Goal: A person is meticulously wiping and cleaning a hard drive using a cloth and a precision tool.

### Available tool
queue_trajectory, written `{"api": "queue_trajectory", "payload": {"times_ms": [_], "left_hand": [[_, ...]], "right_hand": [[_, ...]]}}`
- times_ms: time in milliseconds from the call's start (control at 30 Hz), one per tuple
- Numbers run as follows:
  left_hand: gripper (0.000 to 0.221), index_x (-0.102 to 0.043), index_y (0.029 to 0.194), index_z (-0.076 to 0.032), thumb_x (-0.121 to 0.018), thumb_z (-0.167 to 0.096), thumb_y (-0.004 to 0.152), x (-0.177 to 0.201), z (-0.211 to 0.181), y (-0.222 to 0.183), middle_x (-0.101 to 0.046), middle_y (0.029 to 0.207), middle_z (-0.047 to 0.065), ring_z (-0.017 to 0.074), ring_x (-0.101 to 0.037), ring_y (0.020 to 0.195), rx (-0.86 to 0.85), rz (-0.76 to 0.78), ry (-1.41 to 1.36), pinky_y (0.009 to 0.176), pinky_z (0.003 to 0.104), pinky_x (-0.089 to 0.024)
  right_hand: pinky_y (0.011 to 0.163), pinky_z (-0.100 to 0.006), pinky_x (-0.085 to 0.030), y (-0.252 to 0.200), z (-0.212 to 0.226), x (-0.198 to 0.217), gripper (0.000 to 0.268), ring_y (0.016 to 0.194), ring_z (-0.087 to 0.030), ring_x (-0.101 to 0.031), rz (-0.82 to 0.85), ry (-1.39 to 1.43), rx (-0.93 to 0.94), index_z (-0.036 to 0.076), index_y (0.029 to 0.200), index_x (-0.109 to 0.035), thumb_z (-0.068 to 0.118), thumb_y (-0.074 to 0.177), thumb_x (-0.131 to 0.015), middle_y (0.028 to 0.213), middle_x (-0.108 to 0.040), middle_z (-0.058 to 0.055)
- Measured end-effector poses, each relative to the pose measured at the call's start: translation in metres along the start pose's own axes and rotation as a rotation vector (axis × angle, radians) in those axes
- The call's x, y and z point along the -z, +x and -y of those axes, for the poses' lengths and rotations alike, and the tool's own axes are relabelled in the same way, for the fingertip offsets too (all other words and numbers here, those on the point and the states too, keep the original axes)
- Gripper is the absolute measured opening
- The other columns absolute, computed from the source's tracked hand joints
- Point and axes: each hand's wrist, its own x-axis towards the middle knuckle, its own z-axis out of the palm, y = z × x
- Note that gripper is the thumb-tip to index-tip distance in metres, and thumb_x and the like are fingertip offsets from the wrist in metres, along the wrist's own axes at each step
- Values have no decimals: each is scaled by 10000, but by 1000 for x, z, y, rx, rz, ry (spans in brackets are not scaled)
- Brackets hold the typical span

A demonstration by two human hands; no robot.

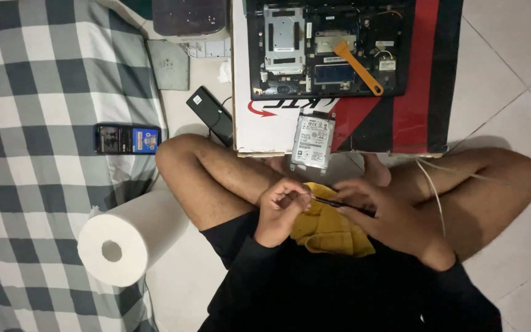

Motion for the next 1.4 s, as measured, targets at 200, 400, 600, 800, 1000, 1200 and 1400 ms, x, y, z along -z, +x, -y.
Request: {"api": "queue_trajectory", "payload": {"times_ms": [200, 400, 600, 800, 1000, 1200, 1400], "left_hand": [[78, -568, 941, -19, -639, 14, 936, -7, -1, 0, -683, 901, 161, 171, -704, 810, 38, -116, -134, 757, 311, -619], [108, -592, 966, 13, -691, 5, 926, -26, 12, -13, -639, 949, 191, 213, -729, 814, 26, -21, -288, 736, 314, -642], [177, -603, 972, -48, -623, 92, 865, -55, -44, -20, -621, 1027, 88, 190, -566, 929, -115, 84, 164, 854, 291, -468], [132, -743, 880, -14, -808, 0, 765, -60, -51, -30, -686, 955, 117, 209, -681, 780, -351, -13, 621, 689, 289, -571], [138, -736, 887, 4, -810, 36, 775, -56, -47, -18, -690, 935, 97, 207, -679, 798, -365, 59, 614, 729, 294, -582], [136, -734, 936, 19, -791, -6, 815, -60, -52, -4, -699, 965, 113, 236, -677, 845, -296, 136, 624, 799, 326, -571], [116, -740, 925, 18, -797, 44, 828, -66, -52, 15, -696, 993, 113, 233, -680, 892, -279, 144, 681, 794, 303, -565]], "right_hand": [[812, -248, -574, -2, -55, -33, 561, 879, -109, -714, -597, 30, -9, 166, 1092, -727, 402, 655, -987, 910, -766, 28], [1059, -207, -424, -23, -36, -53, 312, 1008, -124, -598, -603, 481, 164, -58, 1171, -669, 148, 943, -724, 988, -672, -70], [627, -221, -425, -35, -3, -46, 172, 700, -88, -488, -497, 408, 181, 37, 1147, -606, 101, 1000, -545, 844, -611, -13], [691, -224, -532, -29, -6, -52, 155, 708, -115, -672, -365, 415, 45, -35, 946, -807, 63, 866, -718, 848, -807, -67], [495, -219, -333, -28, -3, -44, 182, 546, -79, -434, -342, 443, -128, -39, 924, -876, 79, 836, -770, 614, -629, -9], [447, -228, -289, -20, -10, -39, 162, 499, -72, -386, -401, 457, -176, -28, 928, -856, 85, 840, -780, 568, -532, 12], [502, -231, -326, -8, -22, -30, 167, 554, -91, -414, -412, 406, -229, -21, 931, -837, 110, 840, -788, 625, -547, -5]]}}
